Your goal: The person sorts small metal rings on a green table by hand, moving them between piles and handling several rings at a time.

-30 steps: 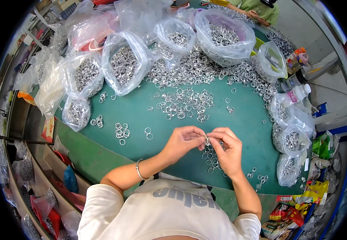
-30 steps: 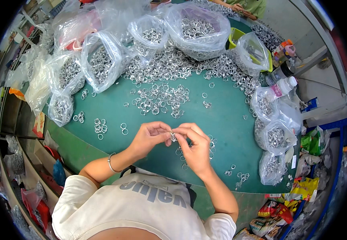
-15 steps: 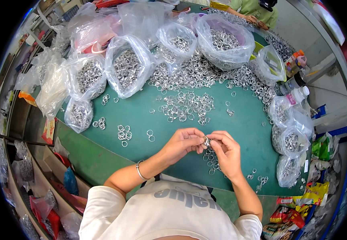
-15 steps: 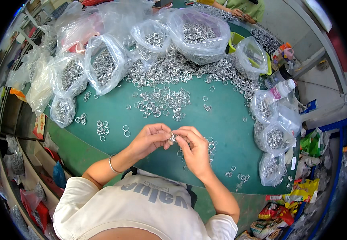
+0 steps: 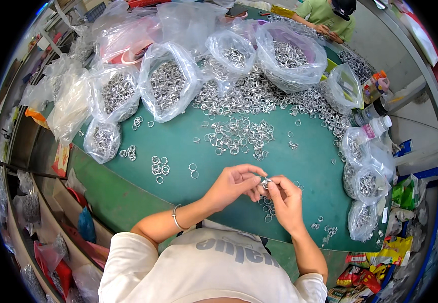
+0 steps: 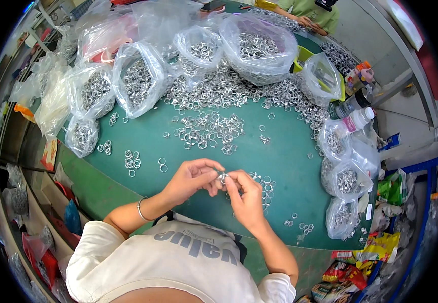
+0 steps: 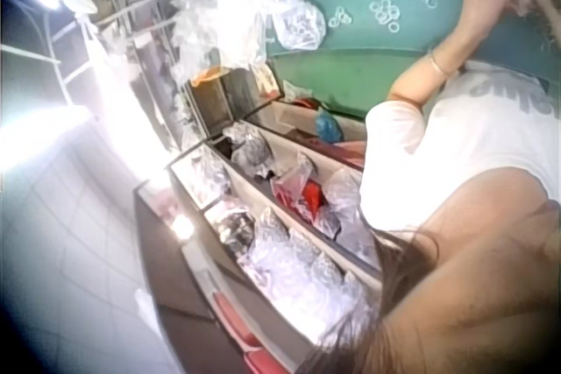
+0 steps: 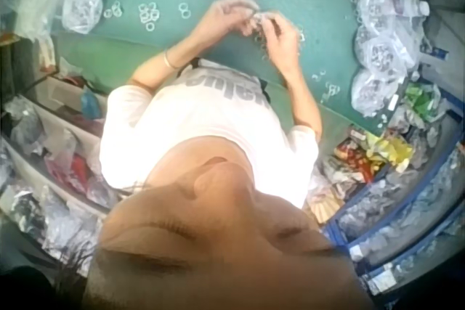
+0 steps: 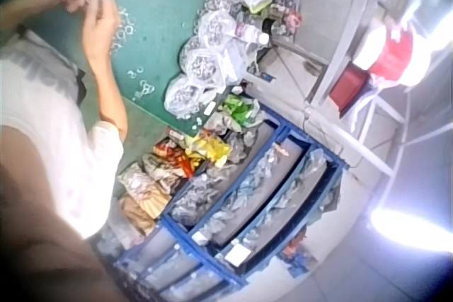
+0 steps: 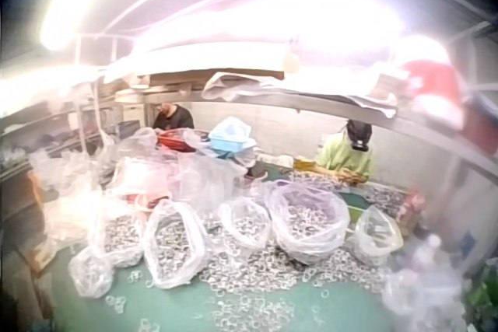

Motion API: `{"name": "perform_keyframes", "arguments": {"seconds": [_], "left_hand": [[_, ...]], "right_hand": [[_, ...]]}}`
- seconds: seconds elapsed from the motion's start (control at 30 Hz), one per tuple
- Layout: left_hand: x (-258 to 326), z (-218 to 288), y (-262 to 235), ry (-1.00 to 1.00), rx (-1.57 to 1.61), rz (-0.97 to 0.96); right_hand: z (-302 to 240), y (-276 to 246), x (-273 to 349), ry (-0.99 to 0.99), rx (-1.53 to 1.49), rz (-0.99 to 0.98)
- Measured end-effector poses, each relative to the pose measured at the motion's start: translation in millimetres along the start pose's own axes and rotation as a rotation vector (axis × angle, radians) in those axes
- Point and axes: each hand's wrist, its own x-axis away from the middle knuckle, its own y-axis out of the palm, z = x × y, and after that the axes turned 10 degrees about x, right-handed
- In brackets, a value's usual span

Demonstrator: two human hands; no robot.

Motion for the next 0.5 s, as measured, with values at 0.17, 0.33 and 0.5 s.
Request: {"name": "perform_keyframes", "arguments": {"seconds": [0.17, 0.33, 0.5], "left_hand": [[6, 0, 5, 0.113, -0.282, 0.024], [9, -9, 2, 0.223, -0.319, 0.057], [12, -15, 7, 0.210, -0.263, 0.100]], "right_hand": [[-3, -1, 1, 0.118, -0.172, -0.042], [-7, 4, 0, -0.159, 0.257, 0.080], [-4, 11, 5, -0.299, 0.425, 0.221]]}}
